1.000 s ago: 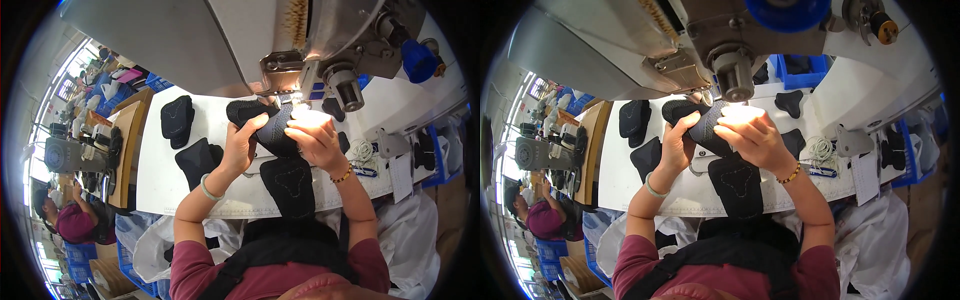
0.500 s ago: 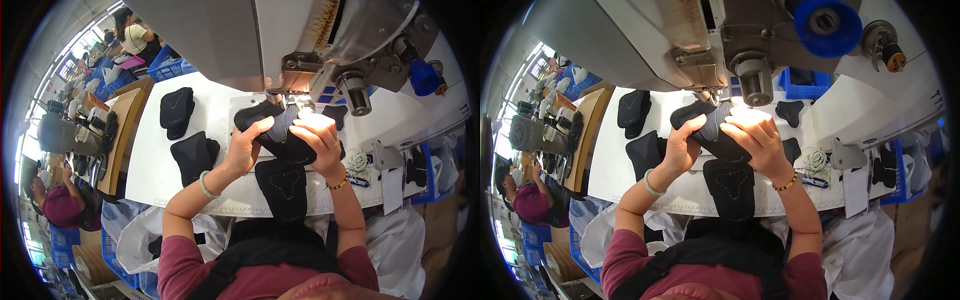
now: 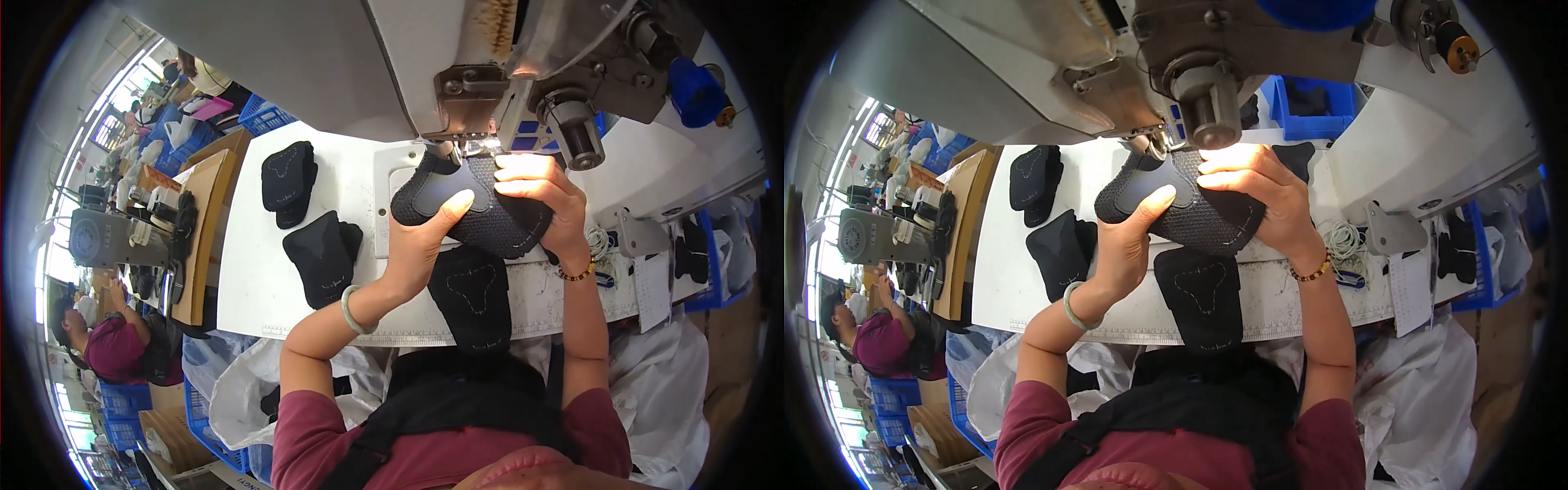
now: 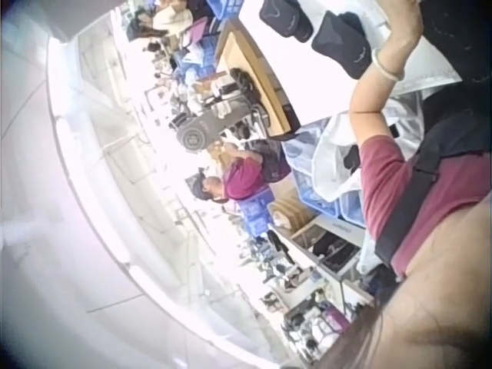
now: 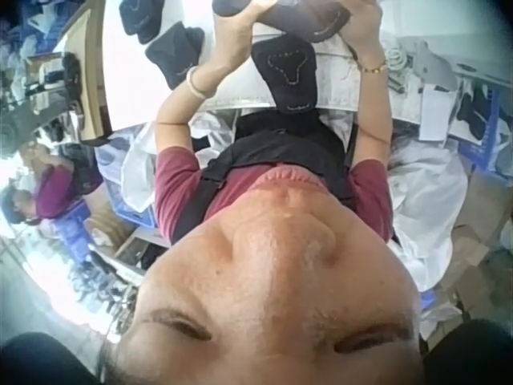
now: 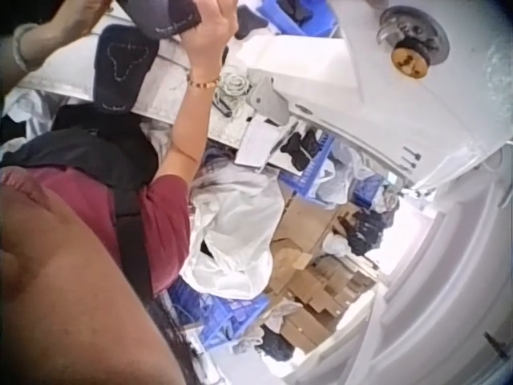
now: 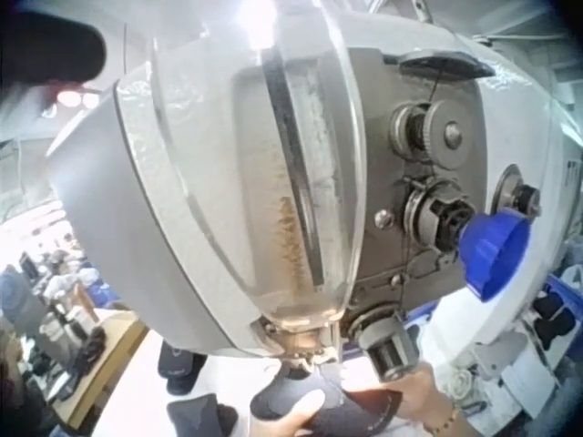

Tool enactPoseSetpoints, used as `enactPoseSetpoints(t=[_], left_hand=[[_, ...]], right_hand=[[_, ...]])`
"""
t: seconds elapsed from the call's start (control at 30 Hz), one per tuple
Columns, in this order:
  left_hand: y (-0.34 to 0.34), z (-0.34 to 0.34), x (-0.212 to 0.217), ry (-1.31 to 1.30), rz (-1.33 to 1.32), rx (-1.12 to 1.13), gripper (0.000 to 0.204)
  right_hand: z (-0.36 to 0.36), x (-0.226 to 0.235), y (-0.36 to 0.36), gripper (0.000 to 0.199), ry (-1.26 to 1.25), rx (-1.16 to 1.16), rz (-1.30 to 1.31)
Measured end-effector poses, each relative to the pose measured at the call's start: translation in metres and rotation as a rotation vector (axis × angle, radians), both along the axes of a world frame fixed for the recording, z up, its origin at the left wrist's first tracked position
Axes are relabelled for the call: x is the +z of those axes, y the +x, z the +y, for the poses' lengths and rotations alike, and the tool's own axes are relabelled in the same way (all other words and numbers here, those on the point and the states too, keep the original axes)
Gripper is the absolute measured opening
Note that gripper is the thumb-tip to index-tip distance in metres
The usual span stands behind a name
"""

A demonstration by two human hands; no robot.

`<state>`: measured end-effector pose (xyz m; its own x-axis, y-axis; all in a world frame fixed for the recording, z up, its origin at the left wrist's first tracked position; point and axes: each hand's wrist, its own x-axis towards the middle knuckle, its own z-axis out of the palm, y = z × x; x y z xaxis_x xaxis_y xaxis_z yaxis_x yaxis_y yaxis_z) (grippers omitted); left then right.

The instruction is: Stitching together various components of a shoe upper using an industrial sewing machine.

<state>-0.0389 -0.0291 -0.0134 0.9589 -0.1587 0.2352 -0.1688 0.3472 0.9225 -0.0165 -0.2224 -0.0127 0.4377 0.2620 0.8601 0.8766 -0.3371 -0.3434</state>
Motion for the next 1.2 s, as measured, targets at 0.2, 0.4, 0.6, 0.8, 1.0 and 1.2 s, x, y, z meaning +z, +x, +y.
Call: enactPoseSetpoints(t=[0.2,0.4,0.6,0.8,1.0,1.2], left_hand=[[0.003,0.001,0.008,-0.072,0.078,0.010,0.025],[0.014,0.004,0.014,-0.089,0.122,-0.019,0.027],[0.022,0.012,0.015,-0.077,0.093,-0.076,0.024],[0.020,0.014,0.014,0.018,0.137,-0.068,0.029],[0.020,0.013,0.009,-0.015,0.094,-0.078,0.030],[0.017,0.008,0.011,-0.031,0.046,-0.036,0.030]], right_hand=[[0.003,0.002,-0.003,0.017,-0.048,-0.047,-0.039],[0.002,0.000,-0.004,0.021,-0.044,-0.072,0.027],[0.008,0.000,-0.006,0.035,-0.088,-0.120,-0.109],[0.016,-0.002,-0.018,0.031,-0.254,-0.218,-0.162],[0.018,-0.008,-0.011,0.027,-0.078,-0.191,-0.100],[0.017,-0.002,-0.010,0.026,-0.060,-0.182,-0.080]])
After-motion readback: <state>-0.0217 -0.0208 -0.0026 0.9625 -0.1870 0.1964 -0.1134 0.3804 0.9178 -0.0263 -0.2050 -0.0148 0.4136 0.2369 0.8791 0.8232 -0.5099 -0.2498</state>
